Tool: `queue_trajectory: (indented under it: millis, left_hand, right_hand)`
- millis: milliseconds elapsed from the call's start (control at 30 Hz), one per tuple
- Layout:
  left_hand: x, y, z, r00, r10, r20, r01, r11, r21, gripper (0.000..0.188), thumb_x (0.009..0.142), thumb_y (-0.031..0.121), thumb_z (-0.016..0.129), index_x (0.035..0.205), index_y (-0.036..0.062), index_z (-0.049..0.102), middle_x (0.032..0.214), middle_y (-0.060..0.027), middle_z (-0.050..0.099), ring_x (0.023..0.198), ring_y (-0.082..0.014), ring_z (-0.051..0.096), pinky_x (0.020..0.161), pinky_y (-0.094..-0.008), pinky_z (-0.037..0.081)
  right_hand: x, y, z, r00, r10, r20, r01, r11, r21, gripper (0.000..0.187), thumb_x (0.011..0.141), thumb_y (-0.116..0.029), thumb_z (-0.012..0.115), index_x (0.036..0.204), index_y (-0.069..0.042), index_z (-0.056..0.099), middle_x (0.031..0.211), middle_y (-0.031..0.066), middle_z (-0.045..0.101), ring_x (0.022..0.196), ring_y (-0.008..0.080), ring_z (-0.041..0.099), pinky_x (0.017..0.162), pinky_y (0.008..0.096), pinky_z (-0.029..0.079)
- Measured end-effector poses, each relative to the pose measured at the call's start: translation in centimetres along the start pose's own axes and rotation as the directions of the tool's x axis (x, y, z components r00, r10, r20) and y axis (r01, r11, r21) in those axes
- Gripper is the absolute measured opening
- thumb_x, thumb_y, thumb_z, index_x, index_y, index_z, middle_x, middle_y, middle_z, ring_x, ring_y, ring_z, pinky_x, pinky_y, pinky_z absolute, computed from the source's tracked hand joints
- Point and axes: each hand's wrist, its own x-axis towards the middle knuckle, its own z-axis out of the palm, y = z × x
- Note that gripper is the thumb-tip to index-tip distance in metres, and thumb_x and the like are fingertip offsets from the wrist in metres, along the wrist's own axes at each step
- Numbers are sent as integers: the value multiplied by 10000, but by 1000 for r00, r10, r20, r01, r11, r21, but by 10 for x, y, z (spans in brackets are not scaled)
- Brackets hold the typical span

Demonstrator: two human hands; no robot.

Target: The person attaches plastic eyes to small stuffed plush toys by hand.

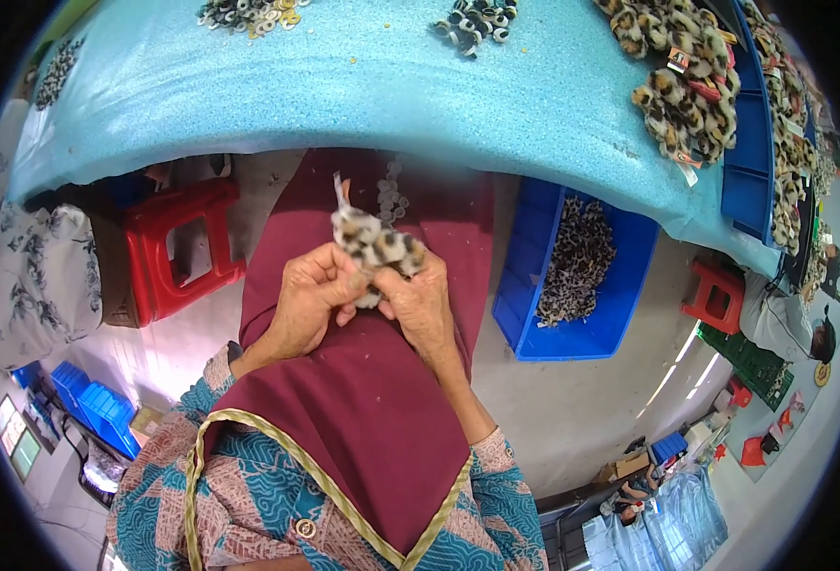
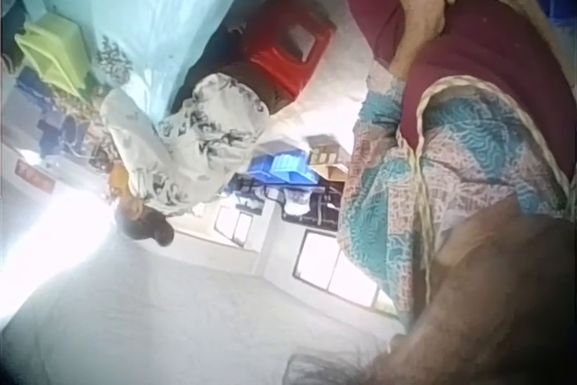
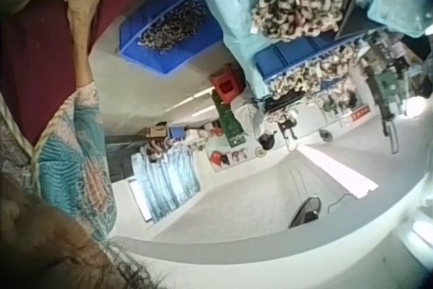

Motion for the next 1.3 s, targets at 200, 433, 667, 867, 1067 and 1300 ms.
queue_trajectory:
  millis: [200, 433, 667, 867, 1067, 1300]
  left_hand:
    - [2, 4, -1, 994, -7, -110, 3, 999, -37, 89, 840, 68, 611, 782, 23, 561, 613, 6, 554, 475, -25, 440, 403, -164, 341]
    - [2, -15, -9, 989, 138, 59, -148, 821, 552, 108, 773, 4, 616, 701, 14, 537, 565, 35, 494, 521, -27, 386, 476, -205, 335]
    - [17, 15, -14, 902, 400, -161, -228, 760, 609, 271, 796, 135, 659, 1023, 19, 569, 763, -5, 543, 694, -80, 503, 624, -216, 448]
    - [25, 8, -21, 982, -187, 29, 189, 980, -68, 319, 809, 134, 667, 1074, -9, 560, 915, -44, 617, 807, -107, 579, 716, -253, 490]
    - [1, 6, 11, 987, 163, 8, -130, 753, 645, 211, 724, 133, 713, 825, 6, 578, 627, -50, 587, 614, -107, 566, 545, -286, 455]
    - [22, 10, -7, 844, 497, -199, -309, 756, 577, 257, 779, 102, 643, 1000, 22, 538, 796, -14, 565, 671, -83, 516, 577, -244, 446]
  right_hand:
    - [0, -5, 2, 995, -86, 41, 94, 949, -302, 154, 814, -46, 556, 950, 26, 567, 723, 56, 612, 577, 102, 559, 495, 237, 442]
    - [25, 37, -17, 921, -320, 223, 386, 662, -643, 247, 748, 32, 493, 989, 29, 550, 789, 142, 641, 688, 214, 620, 649, 357, 490]
    - [3, 20, -13, 997, -62, 39, 69, 974, -214, 241, 802, -75, 533, 1025, 2, 585, 769, 34, 613, 560, 56, 538, 413, 195, 401]
    - [-5, 5, -14, 997, -19, 81, 45, 939, -340, 221, 767, -87, 569, 966, 8, 586, 718, 31, 606, 605, 75, 553, 486, 225, 443]
    - [1, 32, -24, 989, -6, 150, 69, 905, -419, 174, 753, -50, 586, 918, 6, 577, 730, 25, 601, 653, 82, 540, 583, 263, 472]
    - [8, 41, -21, 980, -96, 177, 114, 989, -96, 212, 839, -54, 593, 1036, 24, 579, 880, 42, 639, 787, 77, 583, 654, 221, 497]
